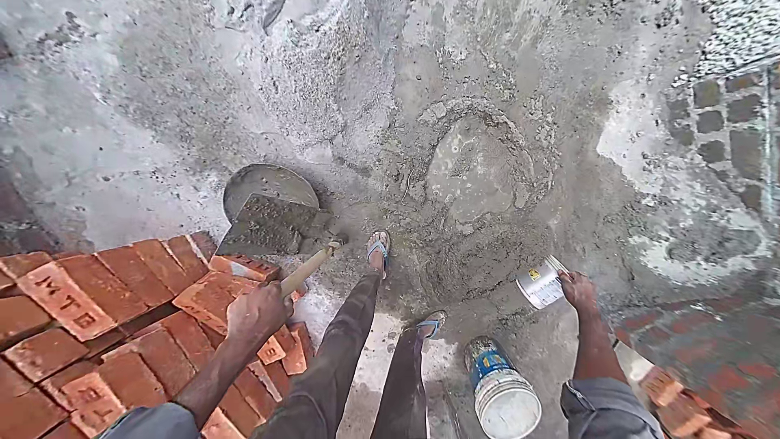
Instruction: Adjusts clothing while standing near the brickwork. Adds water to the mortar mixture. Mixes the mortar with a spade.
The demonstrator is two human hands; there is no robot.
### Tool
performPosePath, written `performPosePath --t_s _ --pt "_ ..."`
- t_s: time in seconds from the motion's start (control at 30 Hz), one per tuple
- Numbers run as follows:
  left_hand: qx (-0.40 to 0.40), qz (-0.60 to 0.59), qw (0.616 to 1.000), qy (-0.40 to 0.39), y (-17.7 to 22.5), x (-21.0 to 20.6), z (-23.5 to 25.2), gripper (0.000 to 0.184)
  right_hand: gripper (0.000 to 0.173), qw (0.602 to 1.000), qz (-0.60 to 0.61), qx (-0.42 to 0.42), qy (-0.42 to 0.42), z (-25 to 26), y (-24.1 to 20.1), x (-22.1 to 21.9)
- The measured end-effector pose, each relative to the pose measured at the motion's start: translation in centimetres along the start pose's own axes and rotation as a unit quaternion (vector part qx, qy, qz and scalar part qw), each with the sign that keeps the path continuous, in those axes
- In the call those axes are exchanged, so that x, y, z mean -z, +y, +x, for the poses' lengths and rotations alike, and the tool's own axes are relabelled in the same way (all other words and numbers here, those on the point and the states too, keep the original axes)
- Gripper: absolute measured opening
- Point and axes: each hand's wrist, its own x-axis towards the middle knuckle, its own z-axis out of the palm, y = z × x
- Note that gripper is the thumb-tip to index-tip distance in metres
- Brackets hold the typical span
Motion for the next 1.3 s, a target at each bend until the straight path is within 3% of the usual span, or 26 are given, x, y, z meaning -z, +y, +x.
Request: performPosePath --t_s 0.13,0.2,0.4,0.47,0.63,0.77,0.97,1.03,1.13,1.2,1.3 --pt "0.007 0.006 1.000 -0.007 -0.5 0.3 0.5 0.041 0.056 0.992 -0.112 0.051 -0.016 4.9 -3.9 5.0" --pt "0.007 0.009 1.000 -0.004 -0.6 0.1 0.5 0.041 0.055 0.993 -0.102 0.053 -0.007 5.7 -4.3 5.3" --pt "0.007 -0.008 1.000 -0.007 -0.2 0.4 0.0 0.040 0.051 0.991 0.121 -0.016 0.059 0.5 -1.9 -2.4" --pt "0.004 -0.008 1.000 -0.005 -0.1 0.5 0.1 0.041 0.047 0.991 0.118 -0.007 0.058 -1.9 -1.7 -4.8" --pt "0.008 -0.005 1.000 0.000 -0.1 0.3 0.0 0.041 0.043 0.998 0.018 0.034 -0.046 -4.9 -2.5 -6.7" --pt "0.004 0.005 1.000 -0.001 0.1 0.1 0.0 0.042 0.052 0.991 -0.024 0.082 -0.106 -1.5 -7.2 -3.1" --pt "0.011 0.024 1.000 0.003 0.5 -0.1 0.1 0.042 0.054 0.970 0.130 0.177 -0.100 4.4 -19.9 2.6" --pt "0.013 0.027 1.000 0.003 0.7 -0.4 0.0 0.041 0.051 0.955 0.145 0.228 -0.123 2.5 -24.8 2.3" --pt "0.016 0.025 1.000 0.006 1.2 -0.2 -0.3 0.041 0.042 0.940 0.128 0.308 -0.074 -4.7 -29.6 0.4" --pt "0.012 0.027 1.000 0.012 1.3 -0.5 -0.5 0.041 0.038 0.936 0.135 0.324 -0.032 -9.5 -29.4 -3.1" --pt "0.009 0.036 0.999 0.022 1.2 -1.0 -0.8 0.041 0.040 0.946 0.209 0.248 -0.018 -15.3 -24.3 -9.4"
